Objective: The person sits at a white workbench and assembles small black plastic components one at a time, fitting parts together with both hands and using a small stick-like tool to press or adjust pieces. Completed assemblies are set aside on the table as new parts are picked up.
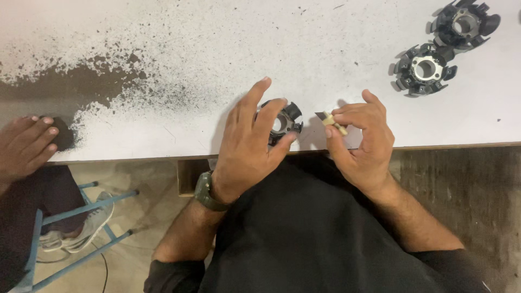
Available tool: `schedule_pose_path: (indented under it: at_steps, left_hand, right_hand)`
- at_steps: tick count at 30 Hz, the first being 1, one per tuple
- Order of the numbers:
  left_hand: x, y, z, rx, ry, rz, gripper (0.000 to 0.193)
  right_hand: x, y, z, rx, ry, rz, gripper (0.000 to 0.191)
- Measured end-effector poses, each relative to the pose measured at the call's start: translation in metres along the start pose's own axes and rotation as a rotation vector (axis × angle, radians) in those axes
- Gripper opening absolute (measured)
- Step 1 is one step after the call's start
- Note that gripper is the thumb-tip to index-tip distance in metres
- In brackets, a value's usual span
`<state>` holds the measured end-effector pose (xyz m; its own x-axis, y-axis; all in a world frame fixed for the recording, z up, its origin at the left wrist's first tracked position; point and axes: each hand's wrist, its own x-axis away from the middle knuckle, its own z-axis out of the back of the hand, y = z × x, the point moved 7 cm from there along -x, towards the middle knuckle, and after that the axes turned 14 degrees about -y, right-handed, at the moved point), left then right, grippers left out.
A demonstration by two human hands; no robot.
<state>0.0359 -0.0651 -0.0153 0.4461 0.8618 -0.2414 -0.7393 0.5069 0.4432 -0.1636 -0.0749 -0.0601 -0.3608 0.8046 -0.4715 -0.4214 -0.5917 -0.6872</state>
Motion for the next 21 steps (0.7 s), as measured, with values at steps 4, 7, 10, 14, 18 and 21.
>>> schedule_pose_path:
  at_steps: [4, 7, 10, 14, 18, 21]
  left_hand:
    - [-0.009, -0.010, -0.003, -0.011, -0.067, 0.068, 0.031]
    - [-0.013, -0.019, -0.012, 0.021, -0.112, 0.143, 0.026]
    - [-0.009, -0.023, -0.016, 0.055, -0.078, 0.148, 0.020]
    - [-0.001, -0.026, -0.014, 0.096, 0.001, 0.101, 0.019]
    - [-0.001, -0.027, -0.011, 0.109, 0.039, 0.090, 0.016]
    - [-0.002, -0.026, -0.010, 0.095, 0.026, 0.100, 0.015]
  right_hand:
    - [-0.017, -0.012, -0.019, -0.009, -0.068, 0.040, 0.024]
    - [-0.021, -0.015, -0.032, 0.041, -0.117, 0.012, 0.026]
    - [-0.022, -0.017, -0.038, 0.107, -0.136, 0.029, 0.028]
    - [-0.022, -0.017, -0.043, 0.170, -0.140, 0.063, 0.030]
    - [-0.026, -0.020, -0.046, 0.217, -0.150, 0.084, 0.030]
    - [-0.031, -0.023, -0.045, 0.228, -0.185, 0.053, 0.027]
